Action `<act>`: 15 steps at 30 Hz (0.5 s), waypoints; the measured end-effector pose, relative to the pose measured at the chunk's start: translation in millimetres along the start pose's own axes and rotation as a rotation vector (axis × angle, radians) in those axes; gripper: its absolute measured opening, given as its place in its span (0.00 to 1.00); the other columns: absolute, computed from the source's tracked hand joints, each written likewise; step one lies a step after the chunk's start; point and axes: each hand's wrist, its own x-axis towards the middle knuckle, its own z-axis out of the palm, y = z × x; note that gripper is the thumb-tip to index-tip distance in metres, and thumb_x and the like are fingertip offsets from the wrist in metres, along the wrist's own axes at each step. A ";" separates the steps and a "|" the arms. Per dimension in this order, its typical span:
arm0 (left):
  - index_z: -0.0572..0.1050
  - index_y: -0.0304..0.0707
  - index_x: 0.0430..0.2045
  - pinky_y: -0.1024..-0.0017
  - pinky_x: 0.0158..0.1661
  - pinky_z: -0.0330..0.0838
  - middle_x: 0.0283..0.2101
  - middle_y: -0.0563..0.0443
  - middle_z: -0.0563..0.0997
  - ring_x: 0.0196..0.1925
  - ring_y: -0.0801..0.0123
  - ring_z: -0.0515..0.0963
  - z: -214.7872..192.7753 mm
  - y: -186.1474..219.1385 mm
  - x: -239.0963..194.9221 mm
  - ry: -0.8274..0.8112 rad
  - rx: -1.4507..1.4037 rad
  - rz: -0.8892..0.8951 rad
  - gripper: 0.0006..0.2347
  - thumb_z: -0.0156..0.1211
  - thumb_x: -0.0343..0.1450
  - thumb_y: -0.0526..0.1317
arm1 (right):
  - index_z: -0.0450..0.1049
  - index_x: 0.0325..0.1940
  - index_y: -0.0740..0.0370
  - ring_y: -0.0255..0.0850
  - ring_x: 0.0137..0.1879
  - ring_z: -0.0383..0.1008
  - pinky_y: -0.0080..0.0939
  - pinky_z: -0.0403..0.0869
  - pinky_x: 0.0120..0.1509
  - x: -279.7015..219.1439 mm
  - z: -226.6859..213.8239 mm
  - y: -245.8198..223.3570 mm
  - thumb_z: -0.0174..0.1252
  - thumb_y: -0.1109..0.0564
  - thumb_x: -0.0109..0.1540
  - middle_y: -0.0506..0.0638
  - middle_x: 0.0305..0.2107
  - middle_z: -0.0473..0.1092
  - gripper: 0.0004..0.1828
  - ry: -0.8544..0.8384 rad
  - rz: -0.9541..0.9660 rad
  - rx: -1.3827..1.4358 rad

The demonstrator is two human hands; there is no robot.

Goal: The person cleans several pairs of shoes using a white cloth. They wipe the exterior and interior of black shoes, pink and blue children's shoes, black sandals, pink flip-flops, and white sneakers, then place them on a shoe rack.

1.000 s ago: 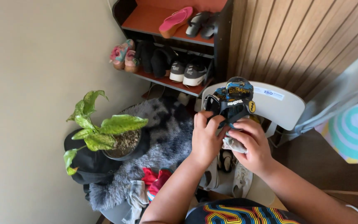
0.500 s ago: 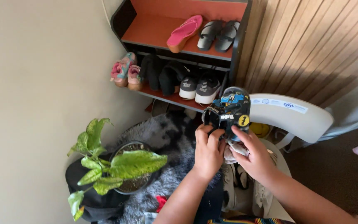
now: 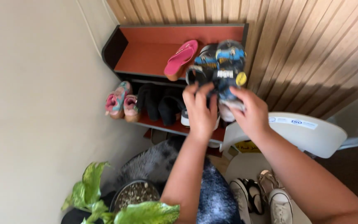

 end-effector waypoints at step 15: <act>0.73 0.38 0.49 0.52 0.56 0.72 0.46 0.43 0.72 0.56 0.41 0.76 84.0 -93.7 41.2 -0.207 -0.389 -0.135 0.15 0.55 0.70 0.22 | 0.68 0.61 0.63 0.61 0.36 0.80 0.60 0.77 0.40 51.7 58.3 10.9 0.57 0.54 0.66 0.65 0.29 0.77 0.21 -0.216 0.372 -0.468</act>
